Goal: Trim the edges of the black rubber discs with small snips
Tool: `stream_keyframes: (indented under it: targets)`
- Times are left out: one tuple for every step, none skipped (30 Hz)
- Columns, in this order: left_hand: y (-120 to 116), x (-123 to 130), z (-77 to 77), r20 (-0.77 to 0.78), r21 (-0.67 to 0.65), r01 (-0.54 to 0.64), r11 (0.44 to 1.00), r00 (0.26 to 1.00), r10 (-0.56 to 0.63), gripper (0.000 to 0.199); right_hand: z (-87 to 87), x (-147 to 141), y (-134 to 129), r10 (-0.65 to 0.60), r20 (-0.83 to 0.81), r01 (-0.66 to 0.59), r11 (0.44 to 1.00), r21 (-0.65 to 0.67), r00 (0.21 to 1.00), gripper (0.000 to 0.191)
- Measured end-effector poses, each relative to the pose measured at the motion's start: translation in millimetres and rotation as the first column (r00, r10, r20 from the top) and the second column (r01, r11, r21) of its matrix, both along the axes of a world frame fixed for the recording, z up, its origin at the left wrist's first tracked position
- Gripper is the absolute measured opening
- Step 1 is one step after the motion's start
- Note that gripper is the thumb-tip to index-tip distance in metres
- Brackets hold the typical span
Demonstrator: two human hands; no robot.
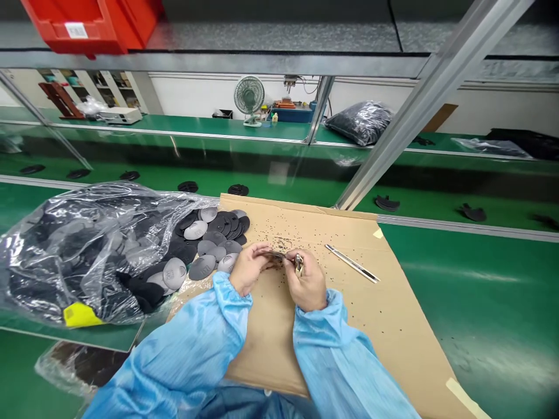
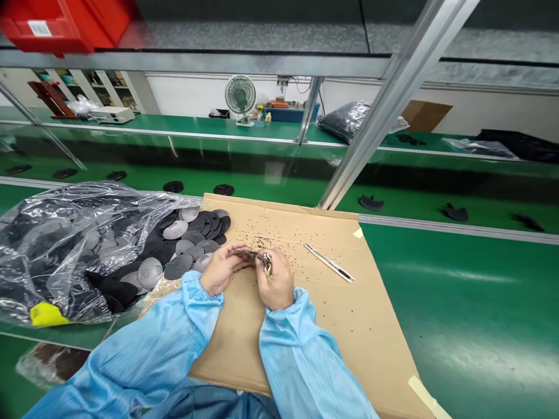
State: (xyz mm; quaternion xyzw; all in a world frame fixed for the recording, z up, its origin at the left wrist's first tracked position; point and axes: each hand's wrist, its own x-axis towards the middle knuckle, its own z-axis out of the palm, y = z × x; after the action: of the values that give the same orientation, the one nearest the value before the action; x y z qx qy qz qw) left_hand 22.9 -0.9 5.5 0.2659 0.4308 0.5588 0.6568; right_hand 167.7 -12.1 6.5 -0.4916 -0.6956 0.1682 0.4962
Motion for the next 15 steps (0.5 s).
stream_keyframes:
  targets:
    - [0.4, -1.7, 1.5, 0.045, -0.048, 0.010, 0.999, 0.999, -0.008, 0.027, 0.1, -0.8, -0.4, -0.007, 0.042, 0.005, 0.999, 0.045, 0.999, 0.013]
    - [0.7, -3.6, 3.0, 0.096, -0.088, 0.050, 0.995, 0.995, -0.041, 0.025, 0.0, -1.5, -0.9, -0.003, 0.073, -0.003, 0.997, 0.077, 0.997, 0.013]
    - [0.8, -5.3, 4.4, 0.145, -0.111, 0.106, 0.988, 0.985, -0.089, 0.027, -0.2, -2.0, -1.4, 0.010, 0.096, -0.019, 0.995, 0.098, 0.995, 0.013]
    - [1.0, -6.7, 5.3, 0.183, -0.115, 0.158, 0.981, 0.974, -0.136, 0.031, -0.4, -2.3, -2.0, 0.030, 0.113, -0.042, 0.993, 0.111, 0.993, 0.012]
    - [1.3, -7.6, 5.7, 0.202, -0.108, 0.187, 0.976, 0.966, -0.162, 0.033, -0.4, -2.3, -2.2, 0.059, 0.122, -0.073, 0.991, 0.115, 0.991, 0.011]
    - [2.0, -8.0, 5.5, 0.202, -0.095, 0.172, 0.981, 0.968, -0.150, 0.033, -0.1, -2.0, -1.6, 0.095, 0.121, -0.109, 0.988, 0.109, 0.988, 0.010]
    - [3.2, -7.8, 4.7, 0.186, -0.078, 0.119, 0.990, 0.977, -0.103, 0.035, 0.8, -1.6, 0.2, 0.132, 0.110, -0.143, 0.985, 0.093, 0.985, 0.010]
    - [4.9, -7.3, 3.5, 0.166, -0.054, 0.034, 0.998, 0.986, -0.024, 0.040, 2.4, -1.4, 3.6, 0.155, 0.086, -0.162, 0.984, 0.072, 0.984, 0.011]
    - [6.9, -6.7, 1.8, 0.144, -0.025, -0.066, 0.998, 0.987, 0.069, 0.046, 4.7, -1.6, 9.1, 0.154, 0.057, -0.156, 0.987, 0.044, 0.986, 0.015]
    - [9.2, -6.1, -0.3, 0.121, 0.004, -0.155, 0.988, 0.981, 0.153, 0.048, 7.6, -2.7, 16.6, 0.126, 0.035, -0.126, 0.992, 0.010, 0.991, 0.019]
    - [11.6, -5.7, -2.7, 0.095, 0.038, -0.221, 0.975, 0.972, 0.216, 0.047, 11.2, -4.9, 26.1, 0.082, 0.028, -0.081, 0.996, -0.032, 0.996, 0.023]
    - [13.7, -5.5, -5.6, 0.061, 0.070, -0.255, 0.964, 0.966, 0.251, 0.043, 15.3, -8.5, 37.1, 0.035, 0.044, -0.032, 0.996, -0.079, 0.998, 0.025]
    - [15.6, -5.5, -8.8, 0.013, 0.097, -0.266, 0.959, 0.964, 0.266, 0.038, 19.7, -13.5, 49.2, 0.012, 0.090, 0.000, 0.991, -0.133, 0.996, 0.026]
    - [17.0, -5.6, -12.3, -0.048, 0.115, -0.259, 0.959, 0.963, 0.266, 0.033, 24.4, -20.1, 61.7, 0.023, 0.154, 0.007, 0.982, -0.190, 0.988, 0.025]
    - [18.0, -5.9, -16.1, -0.123, 0.124, -0.240, 0.963, 0.959, 0.255, 0.029, 29.1, -27.9, 74.1, 0.058, 0.226, 0.001, 0.967, -0.253, 0.972, 0.023]
